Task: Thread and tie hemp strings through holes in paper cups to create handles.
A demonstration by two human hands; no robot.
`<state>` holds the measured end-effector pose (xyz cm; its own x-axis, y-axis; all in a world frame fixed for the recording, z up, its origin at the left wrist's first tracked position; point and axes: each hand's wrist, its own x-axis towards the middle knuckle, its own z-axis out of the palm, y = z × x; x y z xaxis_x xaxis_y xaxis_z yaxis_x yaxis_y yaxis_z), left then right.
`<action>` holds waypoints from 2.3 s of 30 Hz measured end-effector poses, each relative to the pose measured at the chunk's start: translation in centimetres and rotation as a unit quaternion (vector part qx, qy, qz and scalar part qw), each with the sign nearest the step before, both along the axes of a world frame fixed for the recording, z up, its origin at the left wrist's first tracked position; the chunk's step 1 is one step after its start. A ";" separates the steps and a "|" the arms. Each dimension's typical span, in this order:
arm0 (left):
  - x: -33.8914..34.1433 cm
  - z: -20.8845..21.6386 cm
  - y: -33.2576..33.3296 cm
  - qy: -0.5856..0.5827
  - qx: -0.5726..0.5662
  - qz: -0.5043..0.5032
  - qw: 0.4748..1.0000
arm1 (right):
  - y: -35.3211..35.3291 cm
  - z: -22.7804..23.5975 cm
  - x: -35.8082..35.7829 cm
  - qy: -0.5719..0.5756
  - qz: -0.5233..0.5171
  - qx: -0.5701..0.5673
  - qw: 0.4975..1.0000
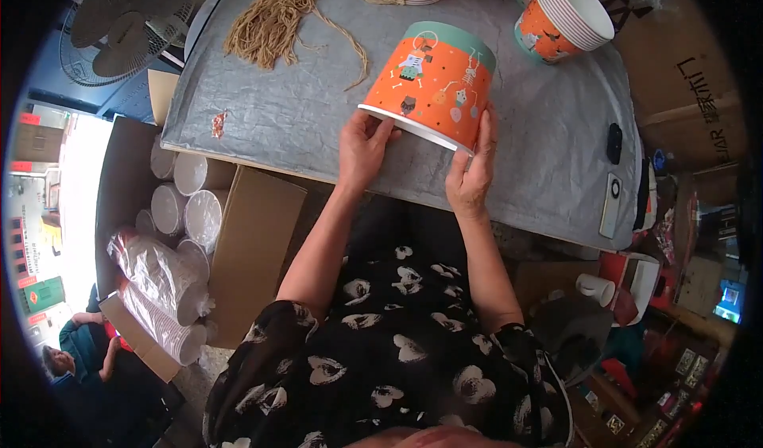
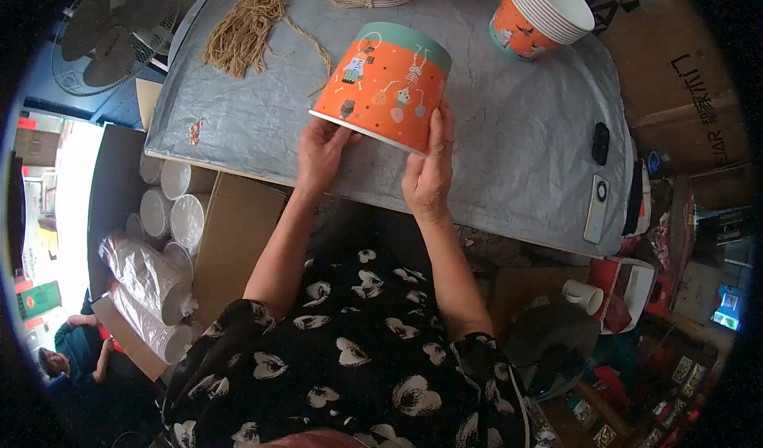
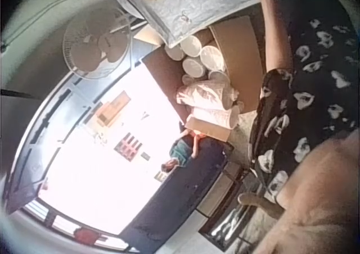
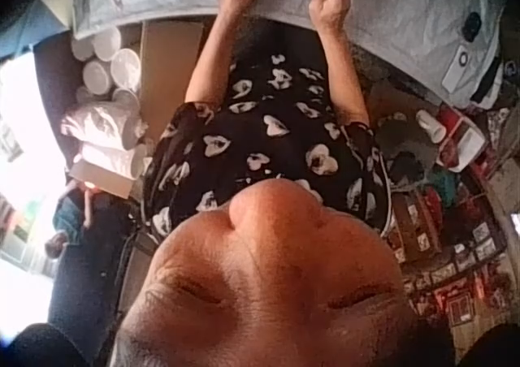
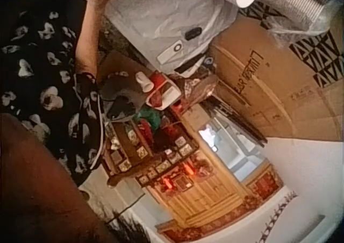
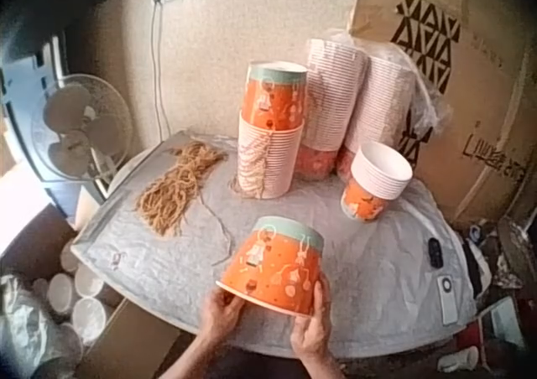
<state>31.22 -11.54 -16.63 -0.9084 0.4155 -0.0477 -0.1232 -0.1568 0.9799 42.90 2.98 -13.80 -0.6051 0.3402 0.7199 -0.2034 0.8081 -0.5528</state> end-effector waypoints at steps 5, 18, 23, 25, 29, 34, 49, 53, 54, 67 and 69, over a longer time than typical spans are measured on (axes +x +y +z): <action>0.0 -0.2 -0.1 0.024 -0.015 -0.001 1.000 | 1.4 -0.6 -0.6 -0.147 -0.096 -0.163 0.971; 1.3 0.4 -0.3 0.140 -0.111 -0.022 0.984 | 5.5 1.9 -6.8 -0.130 -0.064 -0.332 0.932; 1.8 0.7 -0.2 0.120 -0.058 0.060 0.989 | 5.7 6.8 -4.1 -0.149 -0.062 -0.338 0.927; 2.2 2.1 0.0 0.215 -0.050 0.127 0.967 | 5.9 8.3 -3.3 -0.207 -0.033 -0.335 0.919; 1.7 3.1 0.8 0.292 -0.064 0.068 0.952 | 5.5 8.3 -3.2 -0.118 -0.044 -0.403 0.906; -1.1 3.0 -2.0 0.310 -0.175 0.135 0.925 | 3.5 2.9 -0.9 -0.098 0.019 -0.424 0.900; -9.7 1.1 -0.9 0.321 -0.338 0.133 0.874 | -1.5 -3.0 -0.2 -0.177 0.081 -0.193 0.962; -7.6 1.6 -3.5 0.304 -0.301 0.177 0.887 | -1.6 -2.9 0.0 -0.186 0.086 -0.201 0.958; -6.7 1.7 -4.4 0.307 -0.276 0.180 0.893 | -1.6 -3.0 0.0 -0.178 0.083 -0.200 0.960; 7.2 5.4 -6.1 0.241 -0.240 -0.174 0.924 | -3.6 2.4 1.4 -0.159 0.254 -0.195 0.934; 7.4 6.6 -5.8 0.244 -0.217 -0.171 0.930 | -3.6 2.3 2.2 -0.179 0.242 -0.219 0.928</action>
